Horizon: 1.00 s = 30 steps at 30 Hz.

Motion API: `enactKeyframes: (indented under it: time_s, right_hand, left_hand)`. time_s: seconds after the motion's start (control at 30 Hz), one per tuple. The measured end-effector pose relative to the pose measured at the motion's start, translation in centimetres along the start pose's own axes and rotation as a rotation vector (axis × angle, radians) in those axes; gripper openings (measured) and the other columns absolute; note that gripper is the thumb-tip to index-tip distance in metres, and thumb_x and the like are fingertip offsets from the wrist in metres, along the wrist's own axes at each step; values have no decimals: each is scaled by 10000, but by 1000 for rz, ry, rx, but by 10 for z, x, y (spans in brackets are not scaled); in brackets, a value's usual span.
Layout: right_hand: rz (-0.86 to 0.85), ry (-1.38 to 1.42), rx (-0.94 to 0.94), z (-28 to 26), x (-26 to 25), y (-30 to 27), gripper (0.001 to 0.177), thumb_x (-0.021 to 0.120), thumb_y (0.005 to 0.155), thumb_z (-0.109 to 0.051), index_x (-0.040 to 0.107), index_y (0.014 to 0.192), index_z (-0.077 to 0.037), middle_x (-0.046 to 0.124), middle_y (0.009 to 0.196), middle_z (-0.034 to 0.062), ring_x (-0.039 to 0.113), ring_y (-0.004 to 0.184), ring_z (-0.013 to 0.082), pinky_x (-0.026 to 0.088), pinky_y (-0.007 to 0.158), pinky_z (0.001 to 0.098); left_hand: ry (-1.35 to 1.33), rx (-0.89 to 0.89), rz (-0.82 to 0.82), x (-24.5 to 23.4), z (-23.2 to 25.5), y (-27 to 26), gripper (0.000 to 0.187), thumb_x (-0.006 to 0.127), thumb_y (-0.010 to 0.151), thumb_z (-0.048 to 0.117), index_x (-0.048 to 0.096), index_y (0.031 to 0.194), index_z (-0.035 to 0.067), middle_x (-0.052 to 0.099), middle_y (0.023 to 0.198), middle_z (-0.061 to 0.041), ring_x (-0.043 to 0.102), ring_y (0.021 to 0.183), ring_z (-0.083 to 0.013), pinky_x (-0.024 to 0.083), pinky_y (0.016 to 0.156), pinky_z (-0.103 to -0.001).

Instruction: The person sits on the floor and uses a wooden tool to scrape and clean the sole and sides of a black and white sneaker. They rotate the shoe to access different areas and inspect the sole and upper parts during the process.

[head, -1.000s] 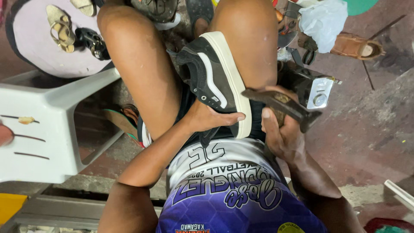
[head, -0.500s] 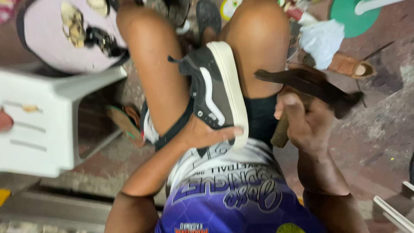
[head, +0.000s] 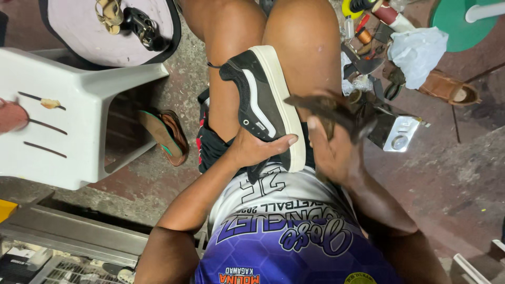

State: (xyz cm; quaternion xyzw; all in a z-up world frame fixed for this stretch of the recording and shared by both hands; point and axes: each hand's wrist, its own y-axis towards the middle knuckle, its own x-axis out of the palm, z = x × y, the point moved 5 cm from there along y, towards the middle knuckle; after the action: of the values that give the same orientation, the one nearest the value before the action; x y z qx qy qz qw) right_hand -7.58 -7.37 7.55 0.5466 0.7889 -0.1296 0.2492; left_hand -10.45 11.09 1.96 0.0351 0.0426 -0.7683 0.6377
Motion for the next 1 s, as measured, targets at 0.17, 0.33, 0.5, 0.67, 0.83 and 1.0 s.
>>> enactKeyframes:
  time_s: [0.17, 0.33, 0.5, 0.67, 0.83, 1.0]
  right_hand:
    - [-69, -250, 25, -2, 12, 63, 391, 578, 1113, -271, 583, 1332, 53, 599, 1255, 281, 591, 1154, 427, 467, 1012, 502]
    - [-95, -88, 71, -10, 20, 112, 323, 574, 1143, -286, 609, 1246, 18, 662, 1038, 166, 648, 973, 279, 525, 855, 414]
    - [39, 402, 375, -2, 2, 76, 477, 541, 1069, -241, 500, 1460, 30, 600, 807, -3, 569, 632, 58, 500, 553, 231]
    - [112, 448, 150, -7, -22, 25, 413, 524, 1150, -239, 486, 1415, 75, 577, 785, 48, 556, 613, 89, 469, 610, 229]
    - [181, 459, 65, -3, -22, -25, 472, 546, 1141, -244, 422, 1480, 60, 604, 840, 75, 584, 681, 106, 506, 675, 227]
    - [186, 404, 66, 3, -13, -40, 441, 548, 1144, -213, 411, 1460, 61, 615, 876, 86, 586, 682, 113, 520, 666, 234]
  left_hand:
    - [-28, -130, -14, 0, -4, 6, 600, 847, 843, 240, 580, 1330, 16, 651, 1256, -121, 630, 1198, -263, 504, 1113, -393]
    - [92, 130, 114, -12, 24, 5, 757, 831, 792, 166, 440, 1407, -39, 542, 1358, -202, 515, 1283, -342, 396, 1120, -444]
    - [-473, -216, 106, -19, 4, 12, 629, 715, 991, 211, 450, 1518, -6, 610, 1277, -51, 569, 1133, -154, 484, 1009, -318]
    - [-505, -129, 10, -35, 21, 14, 543, 653, 1058, 176, 445, 1519, -23, 598, 1266, -17, 562, 1121, -98, 487, 992, -278]
    - [-205, -40, -166, -37, 49, 15, 339, 687, 1026, 197, 597, 1276, -14, 661, 1108, -29, 637, 976, -104, 550, 889, -292]
    - [10, -214, -101, -43, 46, 26, 282, 648, 1018, 279, 687, 975, 3, 704, 849, -74, 661, 785, -138, 533, 728, -307]
